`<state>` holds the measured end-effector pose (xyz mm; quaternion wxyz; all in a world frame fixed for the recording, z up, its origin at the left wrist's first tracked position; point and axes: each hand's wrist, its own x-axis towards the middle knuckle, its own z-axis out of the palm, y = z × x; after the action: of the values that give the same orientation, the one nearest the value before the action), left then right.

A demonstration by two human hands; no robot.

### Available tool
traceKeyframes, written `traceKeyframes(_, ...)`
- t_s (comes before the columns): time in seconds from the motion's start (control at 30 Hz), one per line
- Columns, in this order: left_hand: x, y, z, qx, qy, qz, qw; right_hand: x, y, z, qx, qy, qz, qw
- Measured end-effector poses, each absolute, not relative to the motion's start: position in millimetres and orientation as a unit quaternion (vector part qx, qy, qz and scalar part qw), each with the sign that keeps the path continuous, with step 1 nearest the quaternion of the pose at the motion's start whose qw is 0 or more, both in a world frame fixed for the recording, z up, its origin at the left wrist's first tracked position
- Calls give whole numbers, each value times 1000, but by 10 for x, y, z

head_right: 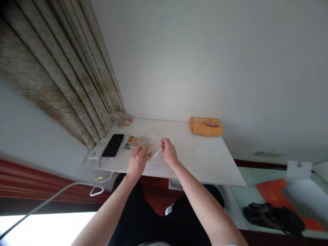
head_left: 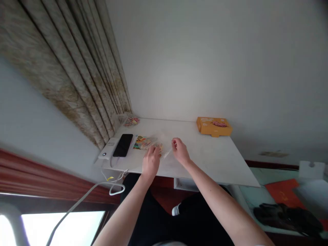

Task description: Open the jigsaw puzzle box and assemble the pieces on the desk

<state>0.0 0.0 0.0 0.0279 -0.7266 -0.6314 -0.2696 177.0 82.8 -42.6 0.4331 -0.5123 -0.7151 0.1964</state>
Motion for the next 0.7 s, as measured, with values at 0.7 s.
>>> traceKeyframes(0.7,-182,1,20,-629,-758,-165,-55,1792,690,-714,-504,-602,468,406)
